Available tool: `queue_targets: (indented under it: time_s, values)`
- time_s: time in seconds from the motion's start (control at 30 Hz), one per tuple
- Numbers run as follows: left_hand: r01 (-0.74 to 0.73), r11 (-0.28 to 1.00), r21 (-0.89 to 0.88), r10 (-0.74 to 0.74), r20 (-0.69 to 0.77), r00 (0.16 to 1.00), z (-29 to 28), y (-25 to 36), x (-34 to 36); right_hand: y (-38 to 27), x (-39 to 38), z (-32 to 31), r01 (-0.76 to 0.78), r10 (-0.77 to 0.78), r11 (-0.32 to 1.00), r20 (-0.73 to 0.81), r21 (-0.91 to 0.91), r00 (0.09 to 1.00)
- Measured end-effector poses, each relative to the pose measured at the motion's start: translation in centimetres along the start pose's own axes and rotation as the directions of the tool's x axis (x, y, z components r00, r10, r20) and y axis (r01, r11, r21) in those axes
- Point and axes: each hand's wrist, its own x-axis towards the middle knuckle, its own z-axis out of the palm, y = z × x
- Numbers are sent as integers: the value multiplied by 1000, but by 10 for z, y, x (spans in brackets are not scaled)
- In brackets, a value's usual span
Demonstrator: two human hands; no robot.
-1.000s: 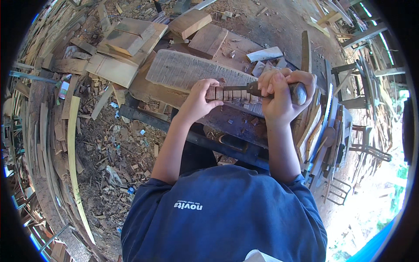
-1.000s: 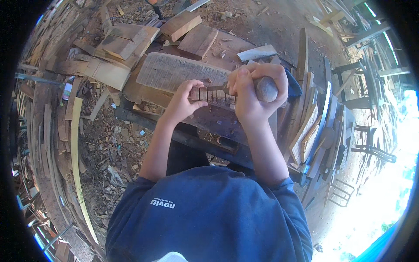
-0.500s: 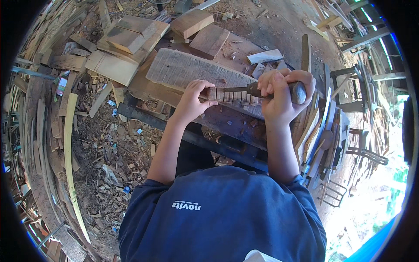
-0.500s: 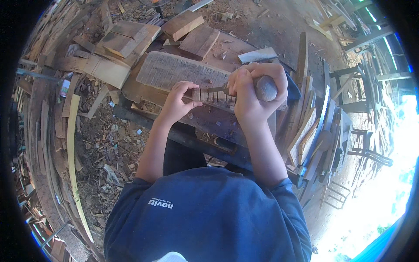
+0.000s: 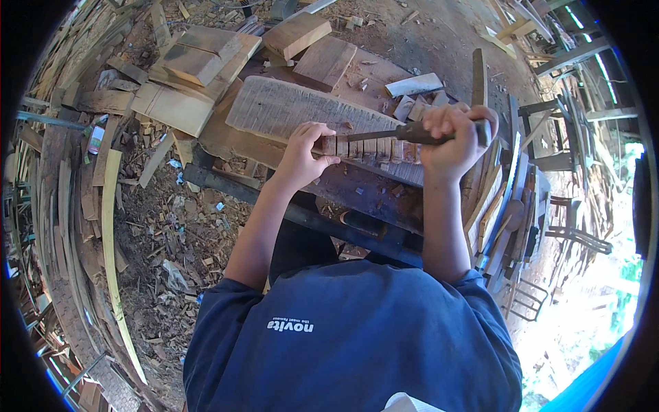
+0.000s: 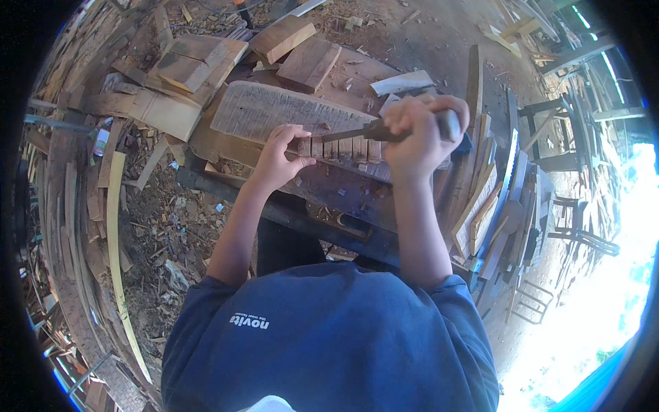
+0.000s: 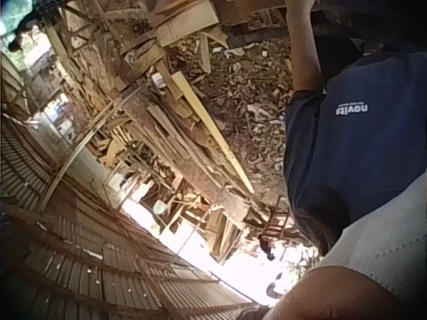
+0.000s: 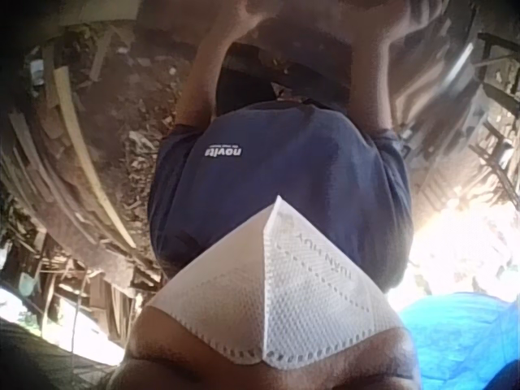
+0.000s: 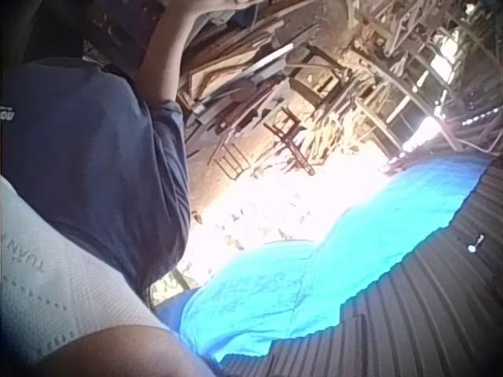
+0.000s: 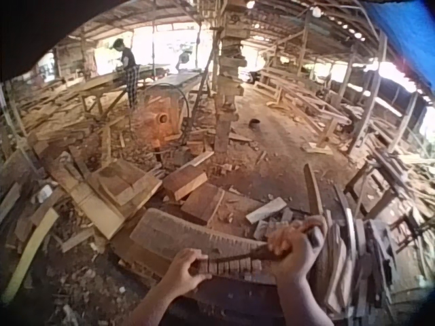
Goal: The person chisels a grooved piece of wood using a hand chisel and a wooden mallet, then places the wood on a workbench and carves into the grooves with the chisel.
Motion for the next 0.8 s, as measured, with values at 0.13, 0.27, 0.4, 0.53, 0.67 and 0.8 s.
queue_targets:
  time_s: [0.13,0.27,0.4,0.53,0.67,0.8]
  values:
    - [-55,998,-25,54,-61,997,0,0,4,5,-3,-26,-18,28,995,-105,98,994]
    - [-45,998,-36,43,-51,998,2,-3,5,11,-3,-43,-24,49,989,-167,147,985]
    - [38,999,-33,-38,-10,999,0,-2,6,19,3,-63,-33,56,975,-103,218,993]
    - [102,993,-52,-101,11,995,1,1,4,25,14,-85,-105,91,992,-182,-72,979]
    - [103,994,-39,-103,-20,994,1,-2,0,25,12,-90,307,-426,758,-82,-575,901]
    - [98,993,-69,-97,11,995,0,-3,3,-23,26,-104,256,-93,371,238,-893,967]
